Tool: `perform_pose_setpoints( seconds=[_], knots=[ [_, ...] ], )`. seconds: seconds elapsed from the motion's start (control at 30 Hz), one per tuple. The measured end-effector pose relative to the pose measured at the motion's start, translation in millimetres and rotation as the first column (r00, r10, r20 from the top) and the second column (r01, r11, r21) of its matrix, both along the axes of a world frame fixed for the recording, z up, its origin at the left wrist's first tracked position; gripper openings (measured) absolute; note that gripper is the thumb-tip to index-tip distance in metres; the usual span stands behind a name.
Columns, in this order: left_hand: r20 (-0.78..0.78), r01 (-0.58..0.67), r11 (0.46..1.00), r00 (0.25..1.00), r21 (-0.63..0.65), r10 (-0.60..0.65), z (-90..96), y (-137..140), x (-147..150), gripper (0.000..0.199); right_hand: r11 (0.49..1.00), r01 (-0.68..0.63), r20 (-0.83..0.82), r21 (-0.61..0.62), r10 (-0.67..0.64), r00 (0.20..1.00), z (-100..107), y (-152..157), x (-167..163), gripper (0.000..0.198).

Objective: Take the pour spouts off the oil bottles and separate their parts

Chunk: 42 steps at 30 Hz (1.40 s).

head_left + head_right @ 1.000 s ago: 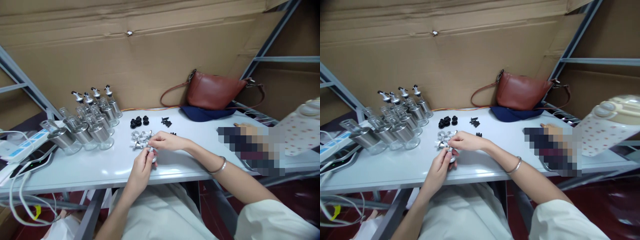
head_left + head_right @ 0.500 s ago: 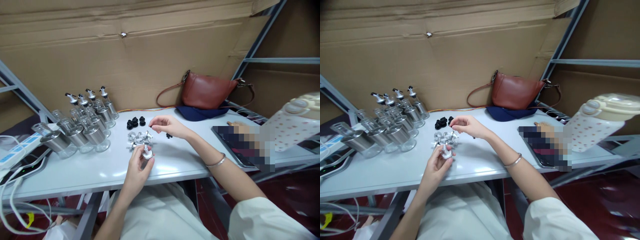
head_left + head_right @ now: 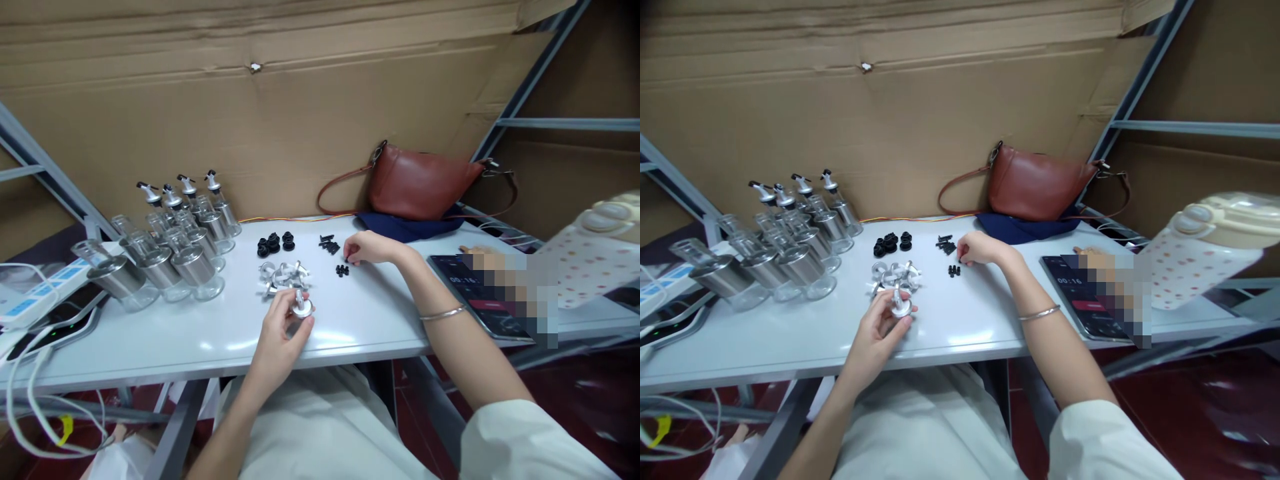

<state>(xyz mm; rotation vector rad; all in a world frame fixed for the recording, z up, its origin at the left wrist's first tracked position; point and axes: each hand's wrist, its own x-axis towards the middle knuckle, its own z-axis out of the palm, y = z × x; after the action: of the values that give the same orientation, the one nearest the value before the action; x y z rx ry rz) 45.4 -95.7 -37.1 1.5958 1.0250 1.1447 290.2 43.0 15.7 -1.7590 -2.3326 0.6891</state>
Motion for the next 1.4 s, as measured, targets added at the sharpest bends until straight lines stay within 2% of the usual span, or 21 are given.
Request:
perform_pose_setpoints(
  seconds=[0.23,0.37,0.53,0.7,0.9,1.1,1.17,1.27,1.33,1.4],
  knots=[
    [0.030,-0.041,0.997,0.999,-0.067,0.043,-3.0,1,1,0.042,0.993,-0.090,-0.052,-0.080,0.086,0.995,-4,-1,-6,0.031],
    [0.035,-0.033,0.997,0.999,-0.066,0.036,-0.9,0,1,0.034,0.987,-0.110,-0.067,-0.113,0.103,0.992,-6,1,-2,0.030],
    [0.010,-0.010,0.998,1.000,-0.063,0.010,-1.3,0,0,0.029,0.994,-0.077,-0.046,-0.080,0.074,0.996,-10,3,-1,0.034],
    [-0.003,-0.018,0.998,1.000,-0.059,0.018,-0.8,0,0,0.028,0.976,-0.219,-0.093,-0.016,0.217,0.972,-16,5,-7,0.047],
    [-0.003,-0.011,0.999,1.000,-0.053,0.011,-3.7,0,0,0.028,0.972,-0.233,-0.092,-0.008,0.232,0.968,-16,5,-10,0.038],
    [-0.008,-0.014,0.999,1.000,-0.046,0.013,-2.4,0,0,0.027,0.979,-0.184,-0.090,-0.089,0.176,0.980,-9,-1,-10,0.036],
    [-0.006,-0.011,0.999,1.000,-0.051,0.010,-1.1,0,0,0.027,0.989,-0.142,-0.118,-0.039,0.137,0.983,-8,-2,-13,0.030],
    [0.012,-0.011,0.997,1.000,-0.074,0.012,0.1,0,1,0.032,0.987,-0.073,-0.215,0.146,0.103,0.971,-1,-7,-21,0.017],
    [0.038,-0.027,0.996,0.999,-0.087,0.030,0.1,0,1,0.035,0.975,-0.083,-0.305,0.204,0.144,0.942,6,-15,-29,0.028],
    [0.066,-0.045,0.994,0.996,-0.096,0.052,-0.4,1,2,0.033,0.969,-0.178,-0.389,0.173,0.233,0.891,16,-30,-40,0.036]
  ],
)
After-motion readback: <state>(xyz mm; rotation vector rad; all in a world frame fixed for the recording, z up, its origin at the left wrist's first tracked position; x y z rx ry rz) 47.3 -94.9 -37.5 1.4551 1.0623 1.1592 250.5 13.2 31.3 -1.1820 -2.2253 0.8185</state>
